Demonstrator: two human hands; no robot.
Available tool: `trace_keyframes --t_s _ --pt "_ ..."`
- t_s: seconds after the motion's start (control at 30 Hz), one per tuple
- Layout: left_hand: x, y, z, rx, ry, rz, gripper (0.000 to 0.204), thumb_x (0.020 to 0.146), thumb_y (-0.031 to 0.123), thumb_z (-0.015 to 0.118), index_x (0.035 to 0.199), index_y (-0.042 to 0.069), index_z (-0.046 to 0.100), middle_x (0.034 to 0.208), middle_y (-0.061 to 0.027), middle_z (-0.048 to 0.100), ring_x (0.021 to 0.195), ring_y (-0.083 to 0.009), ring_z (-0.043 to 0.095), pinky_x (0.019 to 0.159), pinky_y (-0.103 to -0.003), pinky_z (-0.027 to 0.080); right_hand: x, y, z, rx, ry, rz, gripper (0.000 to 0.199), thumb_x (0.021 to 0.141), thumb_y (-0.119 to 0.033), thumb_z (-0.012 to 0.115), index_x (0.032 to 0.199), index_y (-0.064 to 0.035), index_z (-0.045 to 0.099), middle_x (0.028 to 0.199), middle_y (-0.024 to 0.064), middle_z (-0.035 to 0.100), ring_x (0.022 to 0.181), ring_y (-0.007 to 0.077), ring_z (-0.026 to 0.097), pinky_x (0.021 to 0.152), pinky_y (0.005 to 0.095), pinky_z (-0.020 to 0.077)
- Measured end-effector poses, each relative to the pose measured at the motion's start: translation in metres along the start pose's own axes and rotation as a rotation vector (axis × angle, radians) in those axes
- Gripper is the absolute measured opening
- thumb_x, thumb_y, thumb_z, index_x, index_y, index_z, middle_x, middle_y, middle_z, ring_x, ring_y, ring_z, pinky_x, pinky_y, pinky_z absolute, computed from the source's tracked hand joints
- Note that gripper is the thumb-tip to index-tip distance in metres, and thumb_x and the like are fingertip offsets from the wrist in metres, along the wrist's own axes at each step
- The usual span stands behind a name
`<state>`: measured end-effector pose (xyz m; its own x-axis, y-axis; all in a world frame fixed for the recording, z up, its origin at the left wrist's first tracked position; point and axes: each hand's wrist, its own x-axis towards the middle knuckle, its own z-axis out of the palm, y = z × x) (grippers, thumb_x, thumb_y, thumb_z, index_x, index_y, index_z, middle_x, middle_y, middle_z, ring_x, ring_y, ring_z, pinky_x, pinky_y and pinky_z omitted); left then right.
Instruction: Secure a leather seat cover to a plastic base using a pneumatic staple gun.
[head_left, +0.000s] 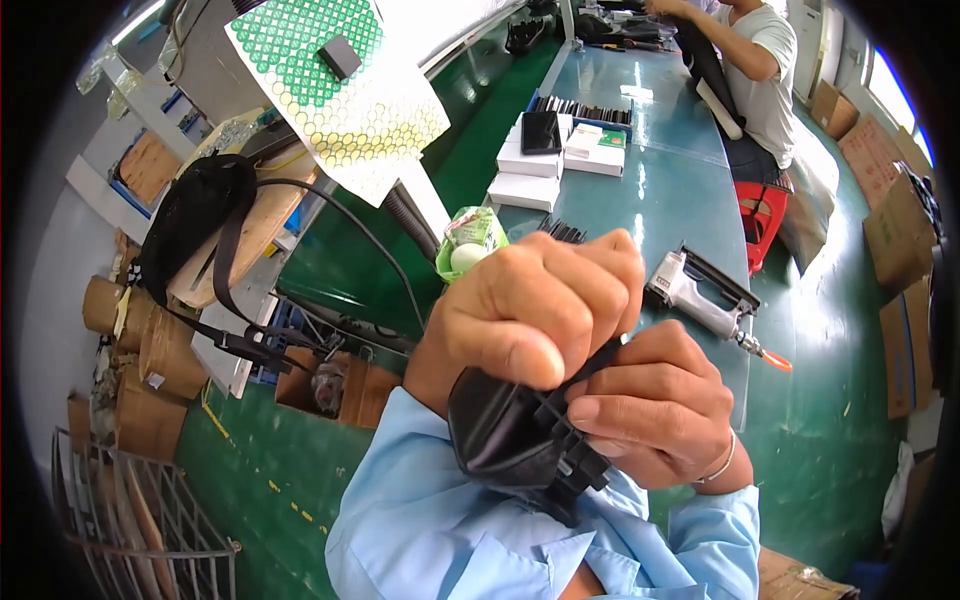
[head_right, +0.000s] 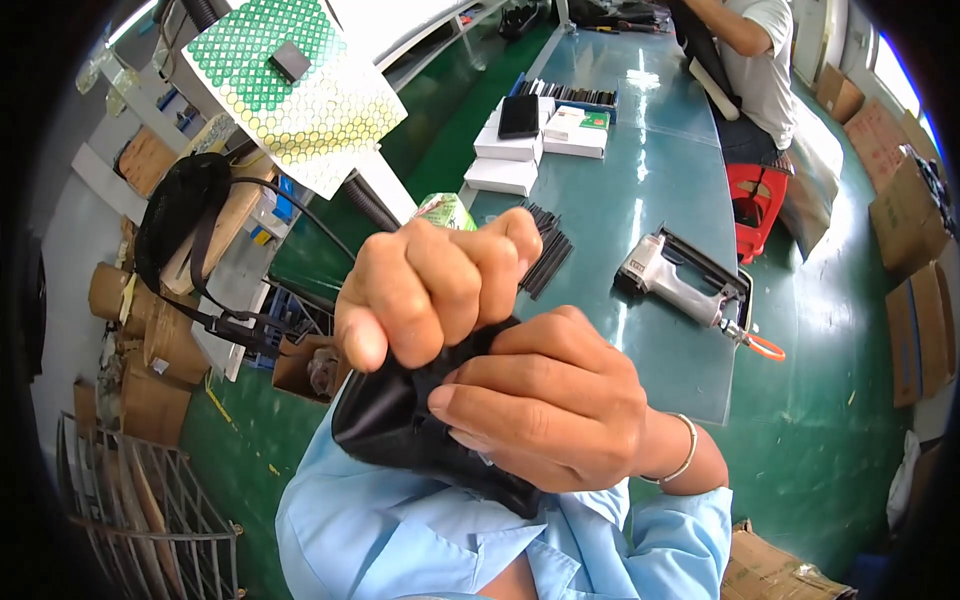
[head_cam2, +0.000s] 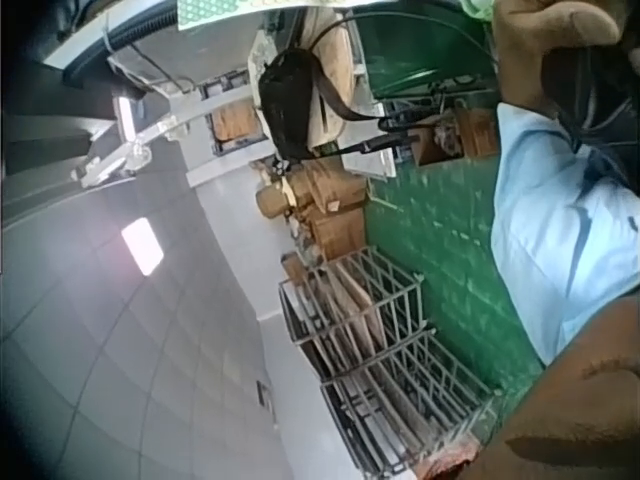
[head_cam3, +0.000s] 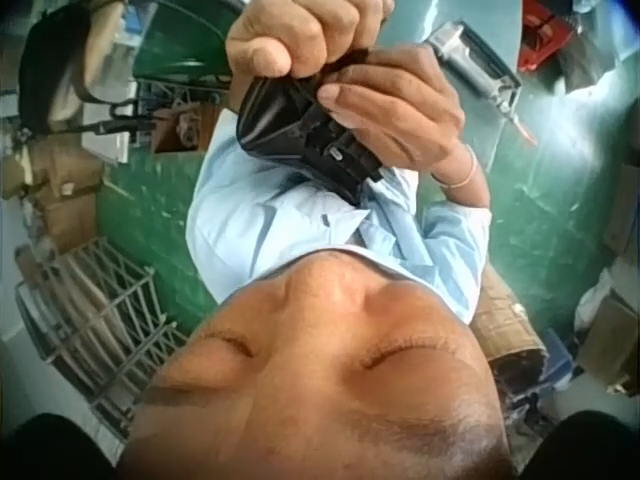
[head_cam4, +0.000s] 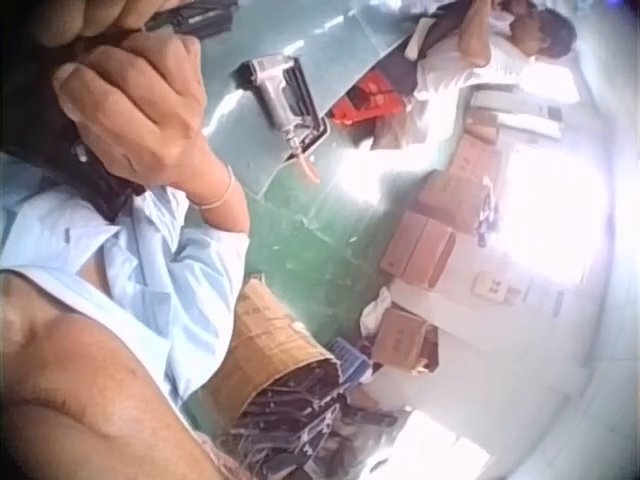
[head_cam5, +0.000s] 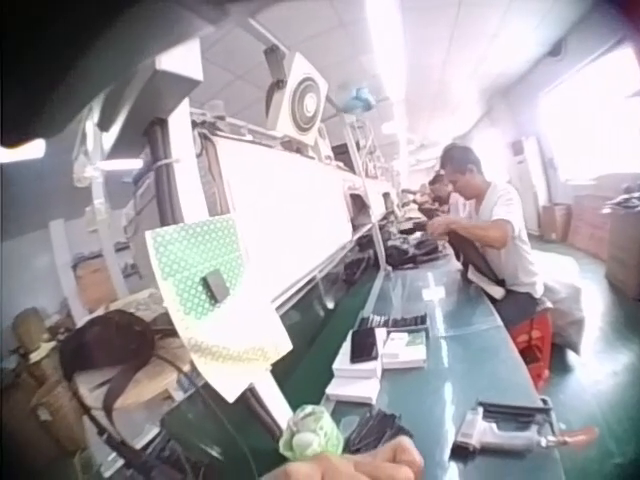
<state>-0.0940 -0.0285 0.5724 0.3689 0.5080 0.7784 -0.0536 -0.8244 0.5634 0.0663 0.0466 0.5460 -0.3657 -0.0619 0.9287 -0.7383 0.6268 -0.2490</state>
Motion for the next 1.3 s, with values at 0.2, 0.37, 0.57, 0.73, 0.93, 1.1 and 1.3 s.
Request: trace_keyframes --t_s 0.2,0.37,0.57,0.73,0.93,1.1,1.3 --pt "0.005 -0.001 0.007 0.05 0.039 0.021 0.058 0.091 0.055 0.044 0.054 0.01 0.048 0.058 -0.0007 0.044 0.06 -0.0196 0.041 0.072 -0.041 0.025 0.005 -0.013 0.006 -0.315 0.006 -0.287 0.03 0.071 -0.006 0.067 0.101 -0.0057 0.062 0.092 0.0081 0.063 0.075 0.0193 0.057 0.06 0.0282 0.0449" --pt "0.008 0.006 0.016 0.155 0.066 0.0 0.045 0.077 0.042 0.059 0.054 0.006 0.045 0.059 -0.0043 0.047 0.061 -0.022 0.046 0.074 -0.035 0.036 0.015 -0.022 0.001 -0.694 -0.125 -0.485 0.029 0.065 -0.007 0.066 0.093 -0.0073 0.061 0.082 0.0057 0.058 0.069 0.0181 0.054 0.058 0.0282 0.0436" --pt "0.001 0.017 0.022 0.148 0.181 -0.021 0.045 0.095 0.036 0.045 0.063 0.009 0.06 0.068 -0.0041 0.058 0.074 -0.0227 0.056 0.085 -0.044 0.038 0.008 -0.002 0.005 -0.612 -0.121 -0.53 0.008 0.069 -0.01 0.058 0.076 -0.0061 0.06 0.073 0.003 0.052 0.06 0.0143 0.049 0.055 0.0255 0.0407" --pt "-0.014 0.029 0.019 0.231 0.077 0.112 0.042 0.099 0.039 0.038 0.077 0.013 0.064 0.074 -0.0029 0.056 0.082 -0.0225 0.055 0.101 -0.055 0.029 0.002 0.013 0.02 -0.397 -0.052 -0.464 0.012 0.067 -0.012 0.06 0.076 -0.0053 0.061 0.071 0.0021 0.051 0.061 0.0139 0.047 0.054 0.026 0.0375" --pt "-0.018 0.017 0.021 0.263 0.112 0.263 0.034 0.093 0.048 0.046 0.086 0.016 0.055 0.085 -0.0047 0.052 0.082 -0.0213 0.051 0.099 -0.054 0.03 0.0 0.017 0.021 -0.367 -0.072 -0.43 0.015 0.064 -0.014 0.061 0.076 -0.0053 0.06 0.071 0.0028 0.051 0.061 0.0146 0.046 0.054 0.0267 0.0365" --pt "-0.017 0.017 0.024 0.377 0.108 0.321 0.039 0.088 0.052 0.055 0.072 0.017 0.053 0.086 -0.0026 0.043 0.081 -0.0202 0.047 0.094 -0.051 0.033 0.002 0.015 0.021 -0.404 -0.049 -0.45 0.015 0.064 -0.014 0.06 0.076 -0.0051 0.059 0.07 0.0024 0.05 0.061 0.0144 0.047 0.055 0.0261 0.036" --pt "-0.013 0.017 0.032 0.483 0.117 0.303 0.049 0.084 0.054 0.058 0.058 0.015 0.044 0.081 -0.0018 0.042 0.075 -0.021 0.044 0.088 -0.051 0.035 0.004 0.013 0.022 -0.463 0.005 -0.443 0.013 0.063 -0.015 0.061 0.072 -0.0076 0.058 0.069 0.0011 0.049 0.062 0.0142 0.047 0.055 0.0265 0.0352"
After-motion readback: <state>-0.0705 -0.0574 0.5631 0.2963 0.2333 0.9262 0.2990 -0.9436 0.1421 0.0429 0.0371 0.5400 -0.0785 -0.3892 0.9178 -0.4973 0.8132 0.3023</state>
